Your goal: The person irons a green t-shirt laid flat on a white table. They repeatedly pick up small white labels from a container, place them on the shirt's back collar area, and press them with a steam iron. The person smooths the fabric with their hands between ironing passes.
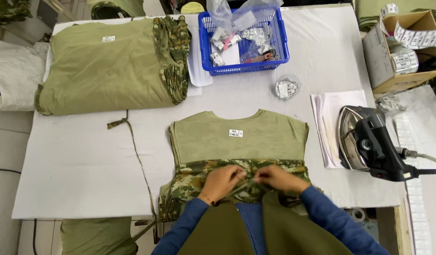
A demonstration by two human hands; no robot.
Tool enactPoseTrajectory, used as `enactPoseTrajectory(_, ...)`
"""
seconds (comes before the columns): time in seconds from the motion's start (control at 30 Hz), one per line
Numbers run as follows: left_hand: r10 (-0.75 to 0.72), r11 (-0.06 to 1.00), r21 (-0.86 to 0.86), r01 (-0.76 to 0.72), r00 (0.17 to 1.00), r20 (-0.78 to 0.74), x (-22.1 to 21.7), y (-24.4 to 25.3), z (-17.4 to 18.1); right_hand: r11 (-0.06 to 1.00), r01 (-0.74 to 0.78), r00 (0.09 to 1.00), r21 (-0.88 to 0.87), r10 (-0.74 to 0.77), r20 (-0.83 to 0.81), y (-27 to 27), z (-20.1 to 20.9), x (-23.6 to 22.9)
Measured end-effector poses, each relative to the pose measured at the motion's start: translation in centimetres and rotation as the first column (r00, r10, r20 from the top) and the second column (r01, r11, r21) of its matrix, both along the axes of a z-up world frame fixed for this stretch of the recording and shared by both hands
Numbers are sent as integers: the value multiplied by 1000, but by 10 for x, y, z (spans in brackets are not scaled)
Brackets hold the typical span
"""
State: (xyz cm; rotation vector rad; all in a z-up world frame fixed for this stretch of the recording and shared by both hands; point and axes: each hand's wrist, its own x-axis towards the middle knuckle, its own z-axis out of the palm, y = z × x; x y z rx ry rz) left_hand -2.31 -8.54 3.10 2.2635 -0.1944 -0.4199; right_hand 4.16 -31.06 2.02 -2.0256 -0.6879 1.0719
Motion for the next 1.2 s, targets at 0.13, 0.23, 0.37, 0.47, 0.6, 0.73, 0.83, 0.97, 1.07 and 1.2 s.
enactPoseTrajectory(0.13,-112,984,138,112,994,-10,-5,-6,-9,983,172,985,-67,-172,-7,-1,-30,5)
enactPoseTrajectory(0.23,-216,893,411,183,976,34,-10,3,-53,991,38,982,-125,-13,190,3,-11,-16)
enactPoseTrajectory(0.37,-97,953,274,129,987,-127,-7,27,7,983,10,934,-183,56,353,-7,6,-16)
enactPoseTrajectory(0.47,-142,958,221,184,971,-193,-1,26,38,975,-6,967,-221,62,248,-4,19,-16)
enactPoseTrajectory(0.6,-170,947,276,164,985,0,-6,7,9,981,107,900,-161,-27,435,0,2,-23)
enactPoseTrajectory(0.73,-78,905,422,61,997,24,-22,31,-33,964,98,734,-249,99,672,-31,-17,-22)
enactPoseTrajectory(0.83,151,964,245,-101,969,-195,-14,77,3,858,161,813,-489,165,558,-61,-9,-3)
enactPoseTrajectory(0.97,201,921,387,-53,913,-354,8,107,49,860,322,946,-396,-280,162,-45,67,20)
enactPoseTrajectory(1.07,438,870,360,-337,862,-253,50,109,56,773,623,782,-121,-612,118,-64,5,79)
enactPoseTrajectory(1.2,564,780,322,-536,826,8,105,117,-13,748,649,729,-139,-559,395,-82,-117,126)
